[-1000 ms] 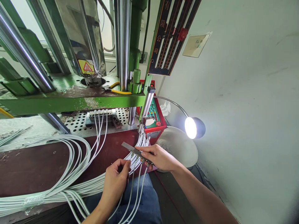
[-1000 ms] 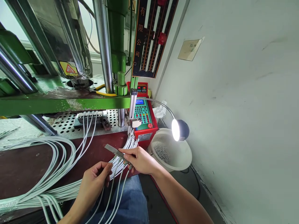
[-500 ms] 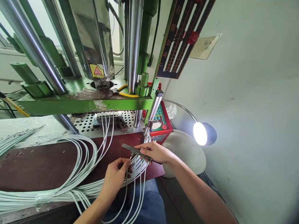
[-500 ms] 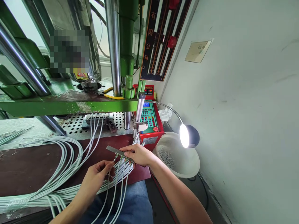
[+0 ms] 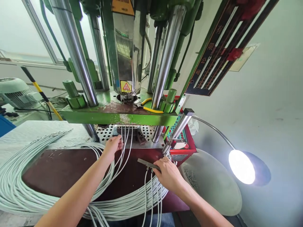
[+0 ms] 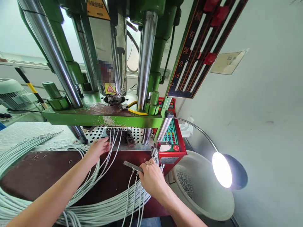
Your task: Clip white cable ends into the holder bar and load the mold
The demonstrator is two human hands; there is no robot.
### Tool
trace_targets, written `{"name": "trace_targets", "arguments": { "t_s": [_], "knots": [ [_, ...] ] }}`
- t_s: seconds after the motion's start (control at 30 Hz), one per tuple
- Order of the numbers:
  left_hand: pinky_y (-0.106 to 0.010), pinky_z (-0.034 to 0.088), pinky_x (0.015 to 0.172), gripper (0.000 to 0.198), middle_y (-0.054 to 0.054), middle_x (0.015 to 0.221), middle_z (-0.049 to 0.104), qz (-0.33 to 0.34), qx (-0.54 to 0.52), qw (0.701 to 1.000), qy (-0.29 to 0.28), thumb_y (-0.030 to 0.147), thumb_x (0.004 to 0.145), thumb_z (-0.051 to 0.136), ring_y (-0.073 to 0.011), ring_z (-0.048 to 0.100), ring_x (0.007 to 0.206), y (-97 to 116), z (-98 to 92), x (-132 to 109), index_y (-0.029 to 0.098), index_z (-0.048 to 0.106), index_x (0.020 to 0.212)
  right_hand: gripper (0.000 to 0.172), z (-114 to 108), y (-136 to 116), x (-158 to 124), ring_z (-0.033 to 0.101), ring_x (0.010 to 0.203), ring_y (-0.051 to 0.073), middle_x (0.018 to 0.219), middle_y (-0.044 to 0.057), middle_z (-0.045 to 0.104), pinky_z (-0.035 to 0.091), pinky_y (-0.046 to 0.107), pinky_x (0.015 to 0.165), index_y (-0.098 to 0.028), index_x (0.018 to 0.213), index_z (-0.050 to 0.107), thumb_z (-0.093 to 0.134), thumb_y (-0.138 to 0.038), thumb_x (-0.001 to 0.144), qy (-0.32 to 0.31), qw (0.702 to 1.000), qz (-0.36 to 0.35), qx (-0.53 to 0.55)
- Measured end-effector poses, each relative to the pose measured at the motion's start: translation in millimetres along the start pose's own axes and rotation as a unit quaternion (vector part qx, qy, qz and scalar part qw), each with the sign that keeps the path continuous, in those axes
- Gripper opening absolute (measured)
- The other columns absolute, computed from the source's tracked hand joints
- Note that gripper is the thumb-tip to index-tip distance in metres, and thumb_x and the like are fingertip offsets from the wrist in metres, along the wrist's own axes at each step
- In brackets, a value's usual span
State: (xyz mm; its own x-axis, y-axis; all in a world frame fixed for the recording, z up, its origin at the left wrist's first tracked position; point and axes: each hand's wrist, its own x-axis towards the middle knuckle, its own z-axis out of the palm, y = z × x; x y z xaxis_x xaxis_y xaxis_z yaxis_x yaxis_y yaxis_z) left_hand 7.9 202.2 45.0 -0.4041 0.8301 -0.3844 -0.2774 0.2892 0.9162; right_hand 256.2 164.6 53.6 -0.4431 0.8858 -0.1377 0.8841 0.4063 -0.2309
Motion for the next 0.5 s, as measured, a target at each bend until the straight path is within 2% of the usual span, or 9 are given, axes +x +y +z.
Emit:
{"name": "trace_targets", "arguments": {
  "t_s": [0.1,0.2,0.3,0.37,0.5],
  "knots": [
    [-0.035,0.056,0.061,0.020,-0.012,0.069,0.071,-0.086,-0.048,0.989,-0.107,0.032,0.089,0.053,-0.0225,0.069,0.063,-6.3,12.8,15.0,0.013,0.058,0.083,0.025,-1.7,-0.1,-0.3,0.059,0.107,0.028,0.106,0.012,0.069,0.046,0.038,0.091,-0.017,0.102,0.072,0.052,-0.024,0.091,0.009,1.000,-0.013,0.007],
    [-0.025,0.050,0.048,0.022,-0.008,0.064,0.068,-0.117,-0.097,0.972,-0.178,0.032,0.091,0.051,-0.0155,0.062,0.050,-9.4,15.8,17.8,0.013,0.060,0.087,0.027,-10.1,-5.1,16.9,0.059,0.110,0.026,0.113,0.011,0.068,0.046,0.037,0.094,-0.017,0.109,0.070,0.052,-0.026,0.092,0.032,0.998,-0.029,0.040],
    [-0.017,0.031,0.035,0.022,0.005,0.050,0.050,-0.124,-0.142,0.959,-0.212,0.026,0.092,0.046,-0.0055,0.037,0.033,-7.6,10.5,21.6,0.012,0.062,0.089,0.029,-20.6,-17.5,64.0,0.058,0.114,0.026,0.114,0.012,0.068,0.043,0.037,0.100,-0.015,0.115,0.068,0.054,-0.025,0.091,0.059,0.991,-0.027,0.114],
    [-0.016,0.022,0.034,0.021,0.009,0.048,0.040,-0.125,-0.163,0.954,-0.220,0.023,0.092,0.045,-0.0032,0.025,0.031,-6.6,7.0,25.0,0.012,0.062,0.088,0.030,-26.2,-26.8,107.0,0.058,0.114,0.025,0.116,0.015,0.068,0.043,0.036,0.101,-0.010,0.114,0.068,0.054,-0.025,0.092,0.068,0.982,-0.001,0.177],
    [-0.017,0.016,0.036,0.015,0.010,0.050,0.036,-0.122,-0.182,0.950,-0.224,0.024,0.087,0.053,-0.0023,0.022,0.033,-8.9,4.7,27.7,0.013,0.062,0.086,0.029,-32.5,-34.3,180.3,0.063,0.104,0.020,0.116,0.011,0.067,0.048,0.038,0.095,-0.012,0.107,0.068,0.054,-0.035,0.096,0.041,0.970,0.015,0.239]
  ]
}}
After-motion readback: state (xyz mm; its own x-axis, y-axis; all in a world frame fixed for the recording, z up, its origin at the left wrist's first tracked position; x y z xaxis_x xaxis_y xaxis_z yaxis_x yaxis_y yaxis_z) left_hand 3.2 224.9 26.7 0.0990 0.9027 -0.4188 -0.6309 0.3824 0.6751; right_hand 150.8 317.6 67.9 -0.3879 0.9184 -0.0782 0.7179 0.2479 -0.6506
